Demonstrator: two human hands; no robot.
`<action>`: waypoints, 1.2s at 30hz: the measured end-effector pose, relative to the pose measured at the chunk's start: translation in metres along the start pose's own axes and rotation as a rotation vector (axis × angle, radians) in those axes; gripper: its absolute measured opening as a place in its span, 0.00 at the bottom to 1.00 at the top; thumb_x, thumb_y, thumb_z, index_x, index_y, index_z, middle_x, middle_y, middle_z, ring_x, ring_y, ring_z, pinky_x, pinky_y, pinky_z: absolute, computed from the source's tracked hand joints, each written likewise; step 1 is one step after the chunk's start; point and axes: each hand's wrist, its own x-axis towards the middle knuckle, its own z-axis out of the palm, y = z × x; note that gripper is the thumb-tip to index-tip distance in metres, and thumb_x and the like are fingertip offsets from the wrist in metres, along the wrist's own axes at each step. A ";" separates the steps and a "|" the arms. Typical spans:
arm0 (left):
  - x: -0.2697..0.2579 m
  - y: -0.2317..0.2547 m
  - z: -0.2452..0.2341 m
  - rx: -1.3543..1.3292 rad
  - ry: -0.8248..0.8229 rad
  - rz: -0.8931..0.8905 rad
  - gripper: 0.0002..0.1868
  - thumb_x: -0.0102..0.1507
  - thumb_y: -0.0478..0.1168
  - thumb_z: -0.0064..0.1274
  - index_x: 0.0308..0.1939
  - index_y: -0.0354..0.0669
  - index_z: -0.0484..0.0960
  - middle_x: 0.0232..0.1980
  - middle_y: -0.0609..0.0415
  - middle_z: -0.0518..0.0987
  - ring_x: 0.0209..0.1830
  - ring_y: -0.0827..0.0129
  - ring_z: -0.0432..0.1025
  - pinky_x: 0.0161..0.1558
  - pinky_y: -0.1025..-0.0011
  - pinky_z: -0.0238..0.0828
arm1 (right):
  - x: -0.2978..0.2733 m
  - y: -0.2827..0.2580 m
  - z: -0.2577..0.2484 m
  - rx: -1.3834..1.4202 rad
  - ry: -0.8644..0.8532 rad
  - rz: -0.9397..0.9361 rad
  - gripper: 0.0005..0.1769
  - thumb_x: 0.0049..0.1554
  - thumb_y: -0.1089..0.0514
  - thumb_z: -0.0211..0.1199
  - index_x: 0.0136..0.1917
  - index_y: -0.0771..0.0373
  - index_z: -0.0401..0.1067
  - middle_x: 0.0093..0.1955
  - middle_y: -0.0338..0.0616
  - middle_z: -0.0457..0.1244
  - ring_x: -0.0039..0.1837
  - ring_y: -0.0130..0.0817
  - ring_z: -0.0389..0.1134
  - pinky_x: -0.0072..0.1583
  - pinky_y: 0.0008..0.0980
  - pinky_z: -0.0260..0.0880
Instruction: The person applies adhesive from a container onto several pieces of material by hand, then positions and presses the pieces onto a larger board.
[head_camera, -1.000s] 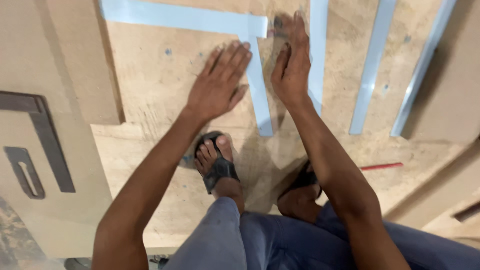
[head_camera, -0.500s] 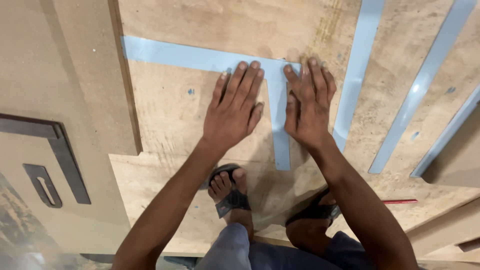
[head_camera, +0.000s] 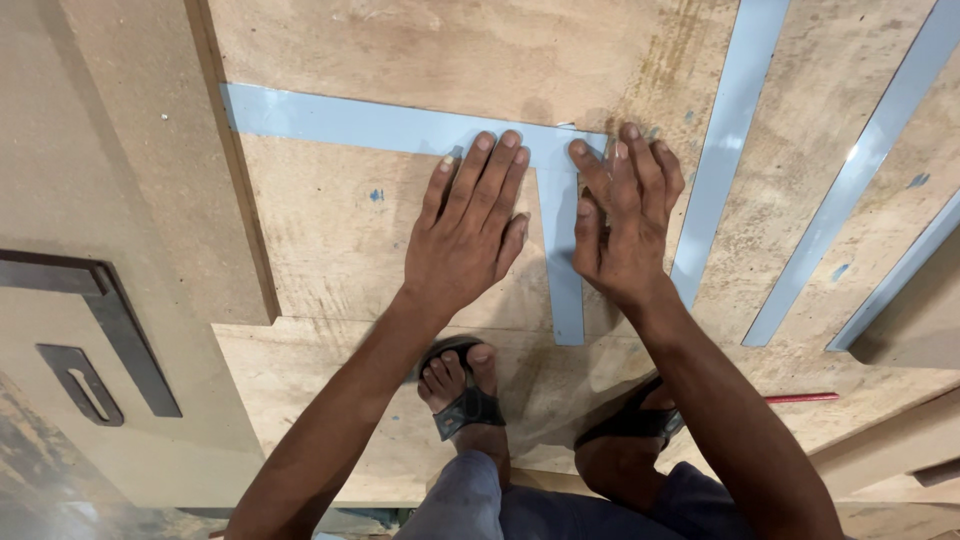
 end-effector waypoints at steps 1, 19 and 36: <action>0.000 0.000 0.000 -0.007 0.002 0.000 0.31 0.79 0.53 0.41 0.82 0.42 0.61 0.85 0.54 0.54 0.85 0.64 0.45 0.83 0.58 0.35 | -0.001 0.000 0.000 0.014 0.007 -0.007 0.27 0.73 0.60 0.49 0.81 0.68 0.48 0.78 0.37 0.63 0.86 0.42 0.46 0.84 0.52 0.41; -0.021 -0.053 -0.011 -0.026 0.022 -0.391 0.38 0.76 0.57 0.30 0.81 0.33 0.48 0.85 0.40 0.44 0.86 0.51 0.39 0.82 0.50 0.38 | -0.001 -0.009 0.000 0.141 0.183 0.033 0.35 0.75 0.62 0.48 0.87 0.60 0.34 0.86 0.56 0.39 0.87 0.47 0.41 0.85 0.46 0.44; -0.038 -0.081 -0.012 0.055 0.194 -0.457 0.37 0.79 0.53 0.31 0.81 0.27 0.46 0.85 0.39 0.43 0.87 0.49 0.37 0.86 0.50 0.34 | -0.005 -0.008 0.005 0.080 0.190 0.024 0.35 0.76 0.61 0.48 0.87 0.62 0.35 0.84 0.56 0.42 0.84 0.48 0.44 0.83 0.48 0.50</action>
